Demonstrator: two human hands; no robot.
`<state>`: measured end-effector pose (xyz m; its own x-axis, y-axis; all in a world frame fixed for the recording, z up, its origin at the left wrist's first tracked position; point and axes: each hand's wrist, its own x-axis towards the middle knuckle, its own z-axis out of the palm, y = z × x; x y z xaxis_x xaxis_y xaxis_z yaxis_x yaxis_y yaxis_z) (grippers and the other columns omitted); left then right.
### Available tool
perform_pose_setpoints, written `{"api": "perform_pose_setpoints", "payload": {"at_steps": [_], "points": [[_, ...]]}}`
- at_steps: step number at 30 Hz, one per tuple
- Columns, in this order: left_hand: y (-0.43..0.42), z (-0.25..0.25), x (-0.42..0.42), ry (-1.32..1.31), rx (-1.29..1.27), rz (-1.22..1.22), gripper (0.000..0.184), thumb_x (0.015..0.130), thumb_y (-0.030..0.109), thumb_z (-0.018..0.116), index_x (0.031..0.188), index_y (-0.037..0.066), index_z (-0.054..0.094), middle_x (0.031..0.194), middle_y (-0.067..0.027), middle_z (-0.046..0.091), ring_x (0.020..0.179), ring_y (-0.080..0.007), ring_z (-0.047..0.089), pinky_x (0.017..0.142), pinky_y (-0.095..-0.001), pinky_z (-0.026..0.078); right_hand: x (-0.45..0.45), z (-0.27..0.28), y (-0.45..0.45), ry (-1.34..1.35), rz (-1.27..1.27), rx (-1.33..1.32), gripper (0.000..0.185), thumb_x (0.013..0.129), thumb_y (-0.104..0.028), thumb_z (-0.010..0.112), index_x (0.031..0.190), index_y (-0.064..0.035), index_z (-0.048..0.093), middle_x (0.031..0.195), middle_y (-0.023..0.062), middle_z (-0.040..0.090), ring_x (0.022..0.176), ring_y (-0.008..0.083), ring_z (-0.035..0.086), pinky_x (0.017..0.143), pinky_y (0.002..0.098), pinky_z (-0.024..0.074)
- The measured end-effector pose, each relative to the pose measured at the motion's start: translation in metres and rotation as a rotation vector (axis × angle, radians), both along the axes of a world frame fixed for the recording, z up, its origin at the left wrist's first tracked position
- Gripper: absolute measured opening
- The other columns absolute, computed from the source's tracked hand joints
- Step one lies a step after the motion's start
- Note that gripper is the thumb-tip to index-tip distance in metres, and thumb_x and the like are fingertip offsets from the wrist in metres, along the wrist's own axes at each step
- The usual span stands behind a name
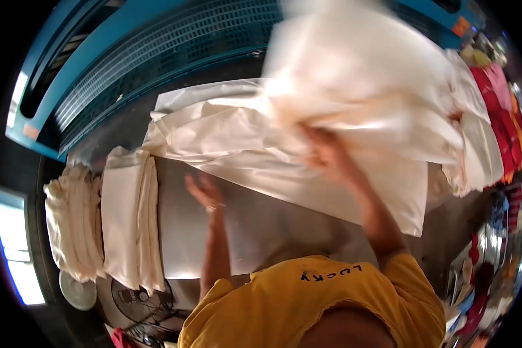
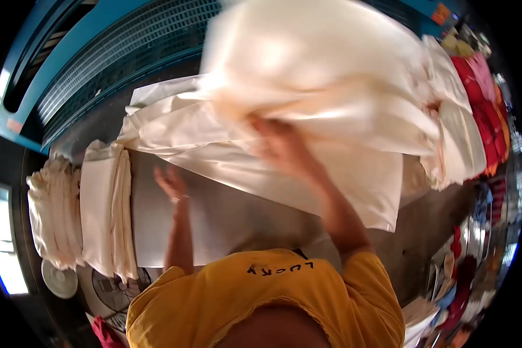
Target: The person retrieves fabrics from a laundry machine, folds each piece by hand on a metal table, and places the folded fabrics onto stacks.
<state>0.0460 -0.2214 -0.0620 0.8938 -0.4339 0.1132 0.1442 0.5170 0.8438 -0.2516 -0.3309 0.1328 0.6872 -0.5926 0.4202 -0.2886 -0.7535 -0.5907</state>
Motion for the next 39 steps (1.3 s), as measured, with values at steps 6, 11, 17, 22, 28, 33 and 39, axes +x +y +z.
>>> {"api": "perform_pose_setpoints", "payload": {"at_steps": [6, 11, 17, 22, 28, 33, 39], "points": [[-0.068, 0.015, 0.159, 0.039, 0.888, 0.121, 0.055, 0.072, 0.045, 0.063, 0.100, -0.002, 0.054, 0.094, -0.0176, 0.057, 0.080, -0.0224, 0.053, 0.068, -0.0405, 0.043, 0.004, -0.116, 0.044, -0.079, -0.234, 0.508, 0.049, 0.080, -0.010, 0.061, 0.125, -0.0075, 0.040, 0.112, 0.0111, 0.054, 0.102, 0.0188, 0.052, 0.080, 0.0301, 0.0466], [-0.115, 0.029, 0.196, 0.177, 0.560, -0.174, 0.037, 0.072, 0.029, 0.063, 0.100, 0.003, 0.059, 0.091, -0.0079, 0.060, 0.077, -0.0201, 0.056, 0.069, -0.0309, 0.044, -0.200, -0.156, 0.061, -0.114, -1.186, -0.042, 0.041, 0.076, -0.020, 0.063, 0.113, -0.0047, 0.052, 0.110, 0.0142, 0.055, 0.103, 0.0293, 0.051, 0.089, 0.0363, 0.0397], [-0.132, 0.100, -0.024, -1.052, 0.642, -0.595, 0.024, 0.081, 0.027, 0.053, 0.095, 0.008, 0.055, 0.090, -0.0076, 0.059, 0.076, -0.0196, 0.057, 0.076, -0.0350, 0.046, -0.313, -0.176, 0.086, -0.113, -1.313, 0.611, 0.048, 0.077, -0.037, 0.058, 0.108, 0.0000, 0.051, 0.077, 0.0124, 0.059, 0.074, 0.0210, 0.057, 0.066, 0.0325, 0.0450], [-0.014, 0.106, -0.220, -1.971, 0.482, -0.926, 0.088, 0.070, 0.064, 0.050, 0.133, 0.007, 0.028, 0.130, -0.0169, 0.035, 0.115, -0.0347, 0.037, 0.092, -0.0460, 0.033, -0.256, -0.084, 0.108, -1.190, -0.938, 0.770, 0.024, 0.078, -0.016, 0.056, 0.093, 0.0019, 0.059, 0.077, 0.0056, 0.060, 0.063, 0.0141, 0.055, 0.058, 0.0263, 0.0457], [0.063, 0.072, -0.313, -1.188, 0.588, -0.996, 0.095, 0.065, 0.052, 0.066, 0.131, -0.001, 0.024, 0.125, -0.0247, 0.040, 0.113, -0.0385, 0.041, 0.092, -0.0420, 0.036, -0.150, -0.049, 0.054, -1.200, -0.826, 0.651, 0.014, 0.080, -0.015, 0.058, 0.088, -0.0037, 0.059, 0.072, 0.0000, 0.056, 0.055, 0.0109, 0.051, 0.052, 0.0242, 0.0437], [0.061, -0.039, -0.228, -0.595, 0.551, -0.875, 0.033, 0.084, 0.022, 0.052, 0.103, -0.004, 0.058, 0.104, -0.0134, 0.060, 0.095, -0.0210, 0.056, 0.084, -0.0316, 0.043, -0.060, -0.002, 0.070, -0.631, -0.061, 0.718, 0.038, 0.085, -0.023, 0.056, 0.116, -0.0015, 0.049, 0.097, 0.0032, 0.058, 0.087, 0.0098, 0.052, 0.072, 0.0255, 0.0445], [0.159, 0.029, -0.091, -0.266, 0.625, -0.461, 0.041, 0.089, 0.028, 0.045, 0.117, -0.002, 0.046, 0.110, -0.0120, 0.054, 0.098, -0.0238, 0.052, 0.085, -0.0374, 0.041, -0.105, -0.127, 0.066, -0.904, -0.589, 0.955, 0.048, 0.082, -0.048, 0.050, 0.102, -0.0050, 0.057, 0.094, 0.0066, 0.059, 0.086, 0.0142, 0.055, 0.073, 0.0317, 0.0460]]}}
